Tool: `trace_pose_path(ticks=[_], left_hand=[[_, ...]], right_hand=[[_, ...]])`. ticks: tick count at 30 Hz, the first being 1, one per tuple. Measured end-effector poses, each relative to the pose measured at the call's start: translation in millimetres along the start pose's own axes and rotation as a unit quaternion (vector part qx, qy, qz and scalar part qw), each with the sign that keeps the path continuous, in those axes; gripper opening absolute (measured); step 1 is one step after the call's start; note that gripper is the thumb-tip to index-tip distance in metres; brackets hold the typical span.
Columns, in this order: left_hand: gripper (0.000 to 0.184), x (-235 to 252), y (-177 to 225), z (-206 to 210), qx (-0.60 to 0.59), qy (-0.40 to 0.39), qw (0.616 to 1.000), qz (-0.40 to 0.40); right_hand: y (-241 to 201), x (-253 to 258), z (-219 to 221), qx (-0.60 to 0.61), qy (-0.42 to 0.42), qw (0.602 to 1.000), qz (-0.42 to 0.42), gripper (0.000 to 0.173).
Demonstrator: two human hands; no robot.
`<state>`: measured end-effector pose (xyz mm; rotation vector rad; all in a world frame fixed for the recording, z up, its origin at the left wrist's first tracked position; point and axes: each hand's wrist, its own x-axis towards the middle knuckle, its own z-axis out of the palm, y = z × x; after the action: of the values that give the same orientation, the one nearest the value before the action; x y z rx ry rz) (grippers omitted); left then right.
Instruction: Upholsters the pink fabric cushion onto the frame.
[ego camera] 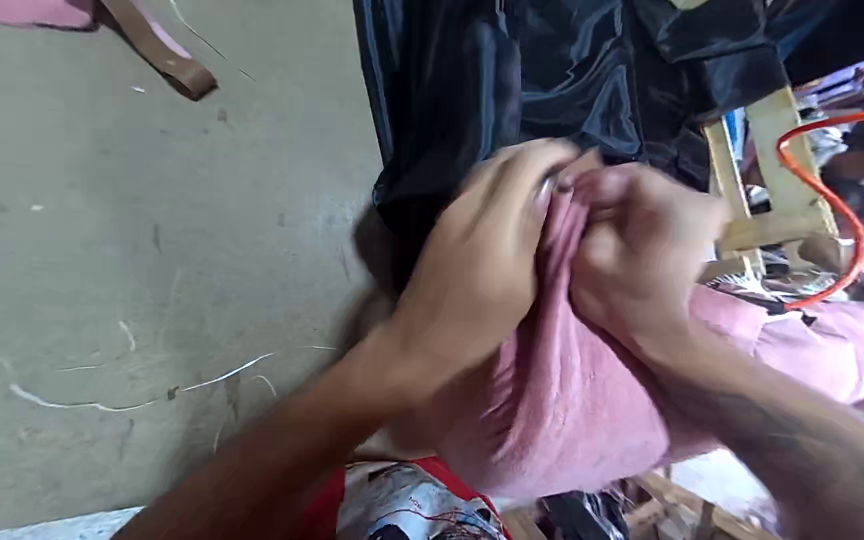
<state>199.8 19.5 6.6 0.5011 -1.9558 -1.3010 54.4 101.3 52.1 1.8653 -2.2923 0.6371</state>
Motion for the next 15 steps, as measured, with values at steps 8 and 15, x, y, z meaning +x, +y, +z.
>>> trace_pose_path(ticks=[8,15], left_hand=[[0.049,-101,67,18,0.212,0.050,0.963,-0.158],[0.040,-143,88,18,0.242,-0.002,0.954,-0.179]], right_hand=[[11,3,5,0.084,0.067,0.994,-0.036,0.032],[10,-3,0,0.090,0.123,0.988,-0.025,0.033]])
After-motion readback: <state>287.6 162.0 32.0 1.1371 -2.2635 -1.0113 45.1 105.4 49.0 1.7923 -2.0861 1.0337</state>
